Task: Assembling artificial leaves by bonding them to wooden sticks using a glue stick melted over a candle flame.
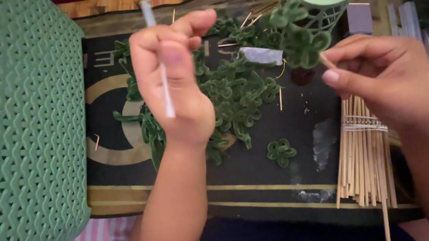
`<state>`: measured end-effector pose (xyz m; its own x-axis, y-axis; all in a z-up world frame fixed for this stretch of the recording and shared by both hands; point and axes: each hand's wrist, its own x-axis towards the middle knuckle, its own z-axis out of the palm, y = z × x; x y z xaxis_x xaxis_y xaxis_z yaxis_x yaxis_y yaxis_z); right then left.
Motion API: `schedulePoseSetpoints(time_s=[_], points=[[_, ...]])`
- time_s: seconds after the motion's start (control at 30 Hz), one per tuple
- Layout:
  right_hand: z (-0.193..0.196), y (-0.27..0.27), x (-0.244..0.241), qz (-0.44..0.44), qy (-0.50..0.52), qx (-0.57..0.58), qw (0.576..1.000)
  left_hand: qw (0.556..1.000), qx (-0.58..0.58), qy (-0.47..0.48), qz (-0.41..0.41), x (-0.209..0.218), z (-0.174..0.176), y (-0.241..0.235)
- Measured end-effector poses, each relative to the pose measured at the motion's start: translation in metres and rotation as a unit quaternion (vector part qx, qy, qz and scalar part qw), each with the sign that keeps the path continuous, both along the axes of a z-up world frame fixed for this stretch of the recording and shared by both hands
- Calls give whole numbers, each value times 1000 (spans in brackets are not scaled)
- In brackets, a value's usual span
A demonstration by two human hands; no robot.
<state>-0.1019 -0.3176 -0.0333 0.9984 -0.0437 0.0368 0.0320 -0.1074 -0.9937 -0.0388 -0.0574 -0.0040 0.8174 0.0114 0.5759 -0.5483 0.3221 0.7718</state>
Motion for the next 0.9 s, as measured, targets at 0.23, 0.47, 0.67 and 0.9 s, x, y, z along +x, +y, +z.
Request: schedulePoseSetpoints(time_s=[0.23, 0.47, 0.67, 0.9], points=[[-5, -10, -2, -2, -61, 64, 996, 991, -25, 49, -119, 3, -10, 0], [1, 3, -6, -79, -30, 73, 994, 980, 158, 1, -121, -15, -6, -17], [0, 7, -8, -76, -23, 66, 995, 954, 249, -167, 18, -34, 9, -44], [0, 9, -10, -60, -11, 89, 994, 931, 253, -253, 75, -33, 1, -54]])
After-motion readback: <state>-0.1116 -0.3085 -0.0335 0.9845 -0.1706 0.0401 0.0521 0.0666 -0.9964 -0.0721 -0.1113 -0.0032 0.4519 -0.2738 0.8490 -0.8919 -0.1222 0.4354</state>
